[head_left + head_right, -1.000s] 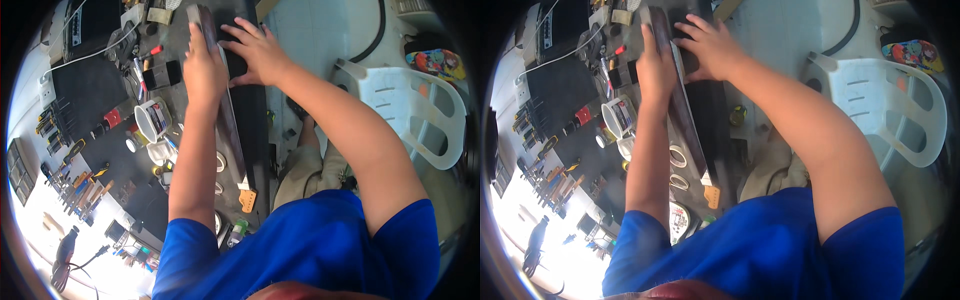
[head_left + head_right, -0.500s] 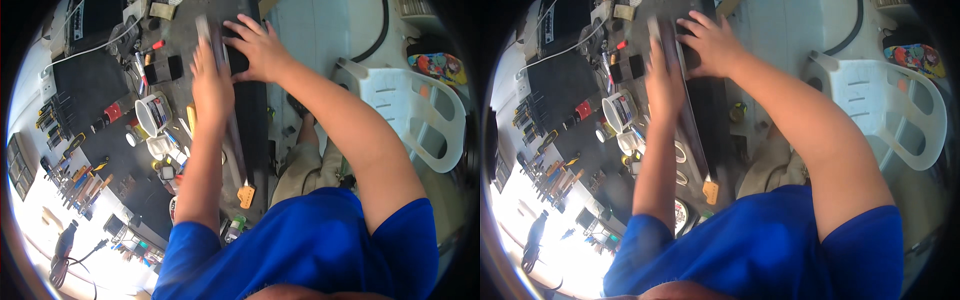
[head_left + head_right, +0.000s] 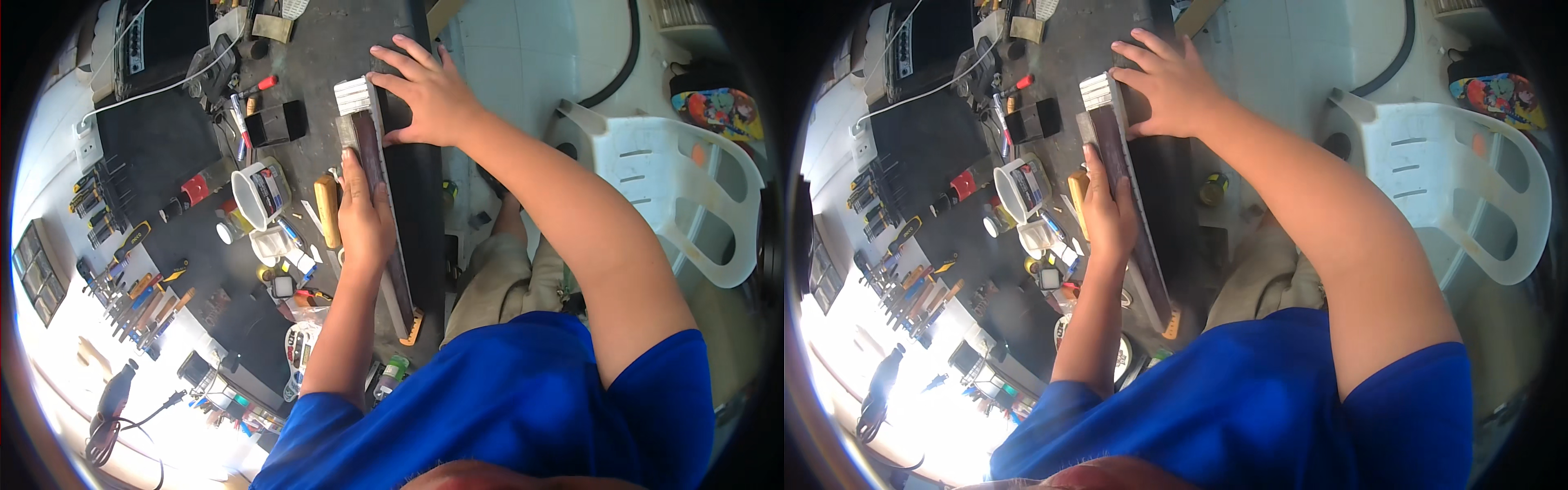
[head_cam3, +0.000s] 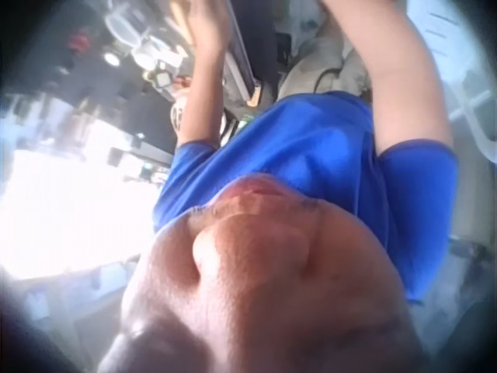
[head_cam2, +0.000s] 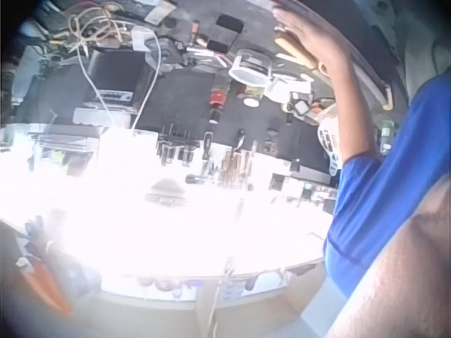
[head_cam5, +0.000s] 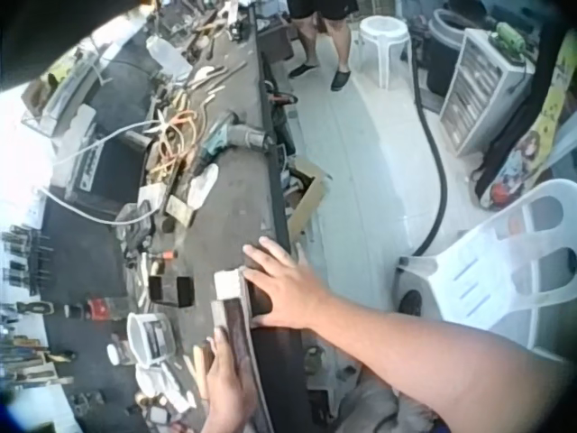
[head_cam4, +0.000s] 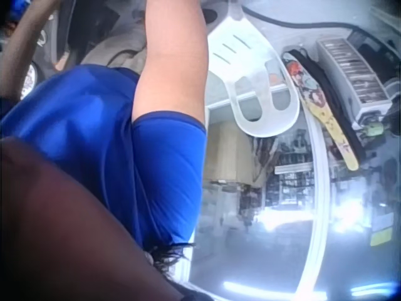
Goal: The person sands the frets and fingerboard of a guitar neck using a sanding block.
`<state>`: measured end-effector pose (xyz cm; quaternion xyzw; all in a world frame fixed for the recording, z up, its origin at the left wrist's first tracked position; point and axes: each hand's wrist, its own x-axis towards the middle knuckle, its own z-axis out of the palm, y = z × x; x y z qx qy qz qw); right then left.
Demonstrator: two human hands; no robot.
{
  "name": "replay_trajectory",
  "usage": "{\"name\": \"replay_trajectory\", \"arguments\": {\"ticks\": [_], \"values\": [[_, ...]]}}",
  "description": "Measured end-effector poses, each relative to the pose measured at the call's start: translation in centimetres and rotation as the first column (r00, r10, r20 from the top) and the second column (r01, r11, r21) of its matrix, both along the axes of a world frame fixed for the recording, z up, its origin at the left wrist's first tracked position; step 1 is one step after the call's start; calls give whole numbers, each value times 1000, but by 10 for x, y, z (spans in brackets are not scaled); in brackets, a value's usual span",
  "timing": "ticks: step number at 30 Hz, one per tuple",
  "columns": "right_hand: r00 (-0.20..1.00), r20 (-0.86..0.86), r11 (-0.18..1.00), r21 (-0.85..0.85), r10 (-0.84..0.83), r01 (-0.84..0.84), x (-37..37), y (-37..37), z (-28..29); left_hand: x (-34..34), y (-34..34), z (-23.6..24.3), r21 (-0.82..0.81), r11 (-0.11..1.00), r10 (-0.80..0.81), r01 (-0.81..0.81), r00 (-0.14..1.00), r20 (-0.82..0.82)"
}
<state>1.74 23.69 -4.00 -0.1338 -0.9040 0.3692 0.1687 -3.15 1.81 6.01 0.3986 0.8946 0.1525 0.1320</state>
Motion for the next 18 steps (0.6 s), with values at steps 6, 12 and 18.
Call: {"name": "replay_trajectory", "arguments": {"ticks": [6,12,18], "values": [[1000,-11,1000,1,23,-23,-9,-14,3,-67,103,33,-111,974,206,-196,975,88],[998,-32,998,-38,-54,53,-3,-10,2,-4,-17,6,26,1000,20,-18,993,-112],[988,-33,983,-114,-148,144,-26,-25,5,-78,71,21,-71,981,180,-183,983,-43]]}}
